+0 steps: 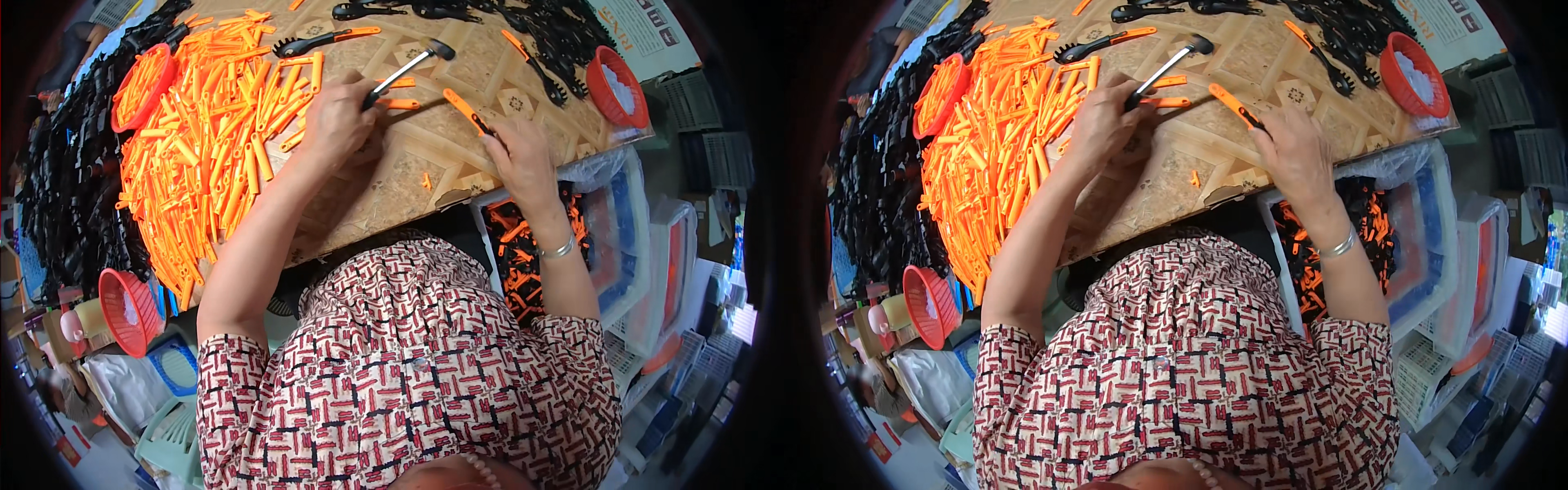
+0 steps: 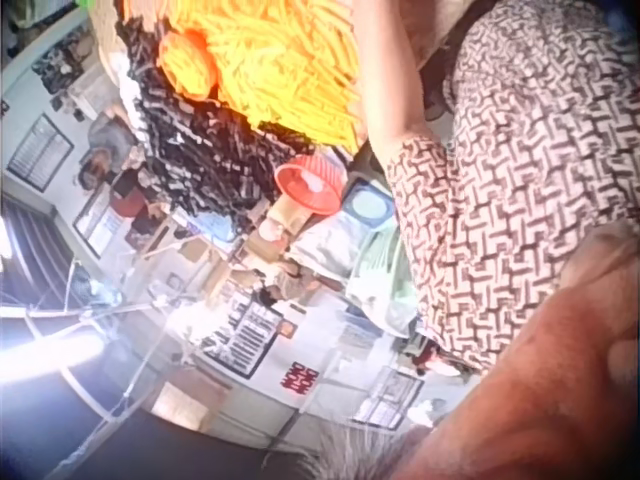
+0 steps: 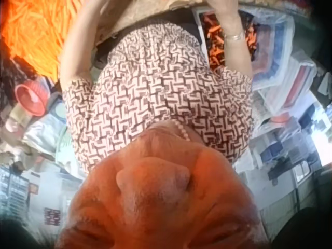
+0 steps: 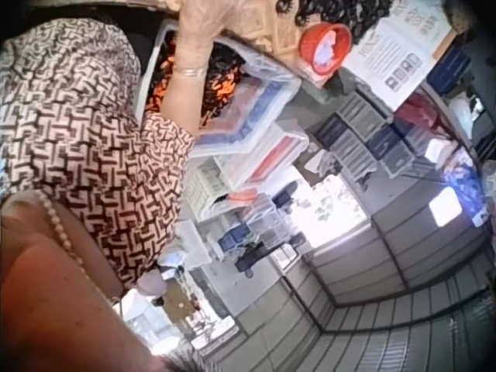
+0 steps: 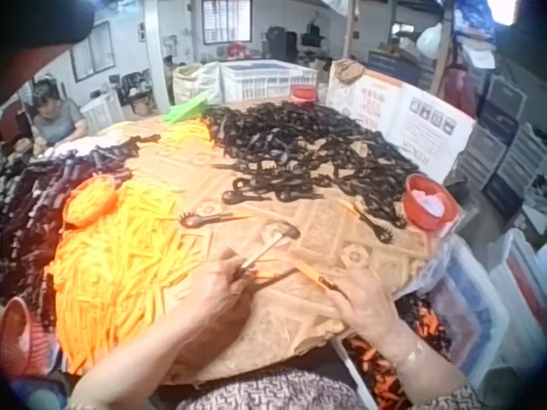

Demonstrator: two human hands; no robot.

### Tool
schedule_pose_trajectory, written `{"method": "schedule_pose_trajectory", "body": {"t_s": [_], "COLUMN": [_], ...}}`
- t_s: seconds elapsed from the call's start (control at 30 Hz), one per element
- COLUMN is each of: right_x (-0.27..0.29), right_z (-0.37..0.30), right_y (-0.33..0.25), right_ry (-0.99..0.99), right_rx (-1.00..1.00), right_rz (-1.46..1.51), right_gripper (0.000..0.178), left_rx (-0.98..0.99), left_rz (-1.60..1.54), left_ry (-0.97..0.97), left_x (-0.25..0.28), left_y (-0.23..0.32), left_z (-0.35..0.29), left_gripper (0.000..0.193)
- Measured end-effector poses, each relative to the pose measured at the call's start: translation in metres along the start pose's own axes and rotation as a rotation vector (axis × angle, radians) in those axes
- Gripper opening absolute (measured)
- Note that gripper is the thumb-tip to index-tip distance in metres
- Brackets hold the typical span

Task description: The person assembles orange and black plastic components at a workbench. Using a hammer, they repeatedly strike the junction of the two parts to secure them together. The finished assemblies are placed into a clear plastic bin below the table.

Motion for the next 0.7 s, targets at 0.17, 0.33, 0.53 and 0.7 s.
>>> {"method": "schedule_pose_trajectory", "body": {"t_s": [0.17,0.33,0.53,0.7], "right_x": [-0.002,-0.018,-0.027,-0.028], "right_z": [-0.028,-0.037,-0.035,-0.036], "right_y": [-0.029,-0.049,-0.059,-0.063], "right_ry": [-0.020,-0.034,0.030,0.010], "right_rx": [0.038,-0.008,-0.073,-0.076], "right_rz": [-0.066,0.050,0.124,0.095], "right_gripper": [0.014,0.012,0.014,0.013], "left_rx": [-0.062,-0.070,0.292,0.461], "left_rz": [0.255,0.326,-0.382,-0.955], "left_ry": [0.009,-0.128,-0.361,-0.342], "left_x": [-0.013,-0.016,-0.009,-0.014], "left_y": [0.011,0.014,0.015,0.044], "left_z": [0.005,0.009,-0.004,-0.035], "left_gripper": [0.026,0.036,0.046,0.042]}}
Point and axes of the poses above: each hand's wrist, its own z-axis towards the middle knuckle, its own x-axis out of the back of the hand, y = z × x, the point moved 2 cm from there along z, towards the middle knuckle, and after that the axes turned 7 degrees about x, right-handed, at the moved point
